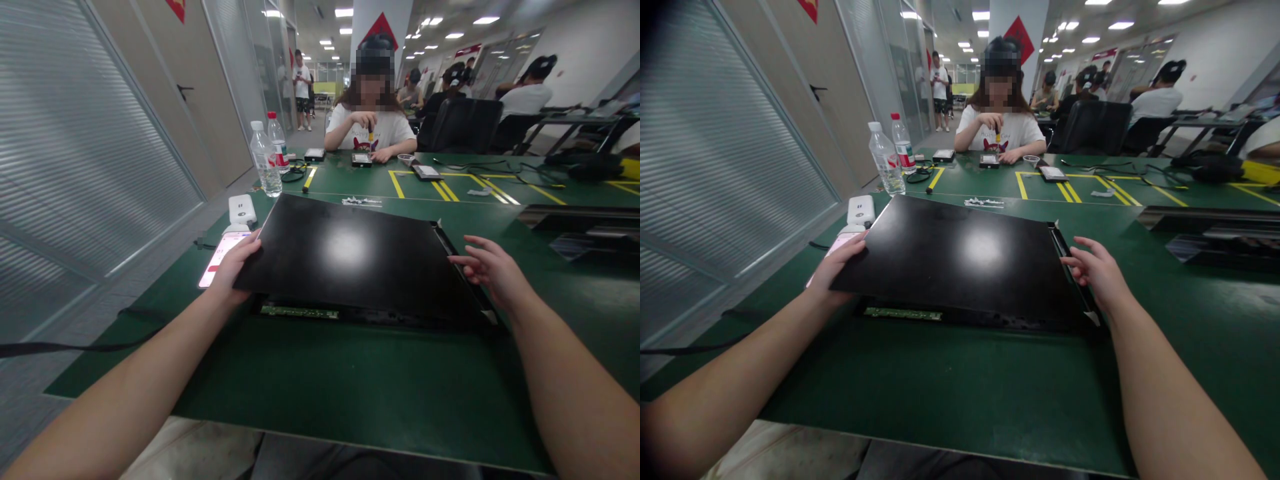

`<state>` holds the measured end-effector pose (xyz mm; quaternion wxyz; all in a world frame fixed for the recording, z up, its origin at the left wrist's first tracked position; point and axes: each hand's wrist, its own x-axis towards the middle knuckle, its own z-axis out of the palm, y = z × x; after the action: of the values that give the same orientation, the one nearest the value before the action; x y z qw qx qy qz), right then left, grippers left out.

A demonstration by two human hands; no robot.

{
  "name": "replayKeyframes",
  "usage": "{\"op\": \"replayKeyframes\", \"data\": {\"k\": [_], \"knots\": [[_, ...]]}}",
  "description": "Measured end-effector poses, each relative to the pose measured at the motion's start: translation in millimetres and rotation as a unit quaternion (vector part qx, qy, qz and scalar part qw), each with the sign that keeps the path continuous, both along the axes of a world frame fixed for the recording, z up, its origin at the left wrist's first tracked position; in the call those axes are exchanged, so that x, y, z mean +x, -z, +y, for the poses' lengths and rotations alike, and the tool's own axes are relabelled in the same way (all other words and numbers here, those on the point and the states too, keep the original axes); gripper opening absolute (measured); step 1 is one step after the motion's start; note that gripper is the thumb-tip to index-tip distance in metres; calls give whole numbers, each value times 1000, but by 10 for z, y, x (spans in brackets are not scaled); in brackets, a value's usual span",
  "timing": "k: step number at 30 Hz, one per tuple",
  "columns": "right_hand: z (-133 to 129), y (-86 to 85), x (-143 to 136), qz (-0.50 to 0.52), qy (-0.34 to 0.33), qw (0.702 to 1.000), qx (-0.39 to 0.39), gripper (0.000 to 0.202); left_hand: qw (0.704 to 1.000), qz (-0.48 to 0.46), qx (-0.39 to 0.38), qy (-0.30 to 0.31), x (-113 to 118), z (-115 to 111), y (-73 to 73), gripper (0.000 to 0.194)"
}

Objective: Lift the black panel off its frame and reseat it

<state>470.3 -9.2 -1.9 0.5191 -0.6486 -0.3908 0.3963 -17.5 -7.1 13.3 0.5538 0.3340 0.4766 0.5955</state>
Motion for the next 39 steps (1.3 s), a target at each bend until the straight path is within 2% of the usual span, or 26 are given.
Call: {"op": "replayKeyframes", "data": {"k": [4, 9, 13, 19, 25, 31, 39], "knots": [[3, -2, -1, 28, 4, 1000, 3, 41, 999, -35, 27, 12, 3, 34, 27, 40], [7, -3, 26, 45, 2, 999, -11, 43, 999, -23, 36, 31, 27, 4, -15, 41], [14, 8, 59, 63, 2, 998, -23, 40, 998, 2, 34, 55, 28, -34, -46, 52], [20, 26, 90, 73, 1, 997, -27, 38, 998, 15, 20, 59, 33, -33, -10, 74], [22, 26, 109, 64, -10, 997, -28, 39, 998, 18, 19, 50, 35, -40, 0, 73], [18, 5, 131, 67, 9, 997, -33, 32, 998, 34, 0, 61, 38, -38, 54, 75], [52, 64, 179, 47, 32, 998, -34, 29, 996, 35, -23, 73, 45, -27, 104, 76]]}}
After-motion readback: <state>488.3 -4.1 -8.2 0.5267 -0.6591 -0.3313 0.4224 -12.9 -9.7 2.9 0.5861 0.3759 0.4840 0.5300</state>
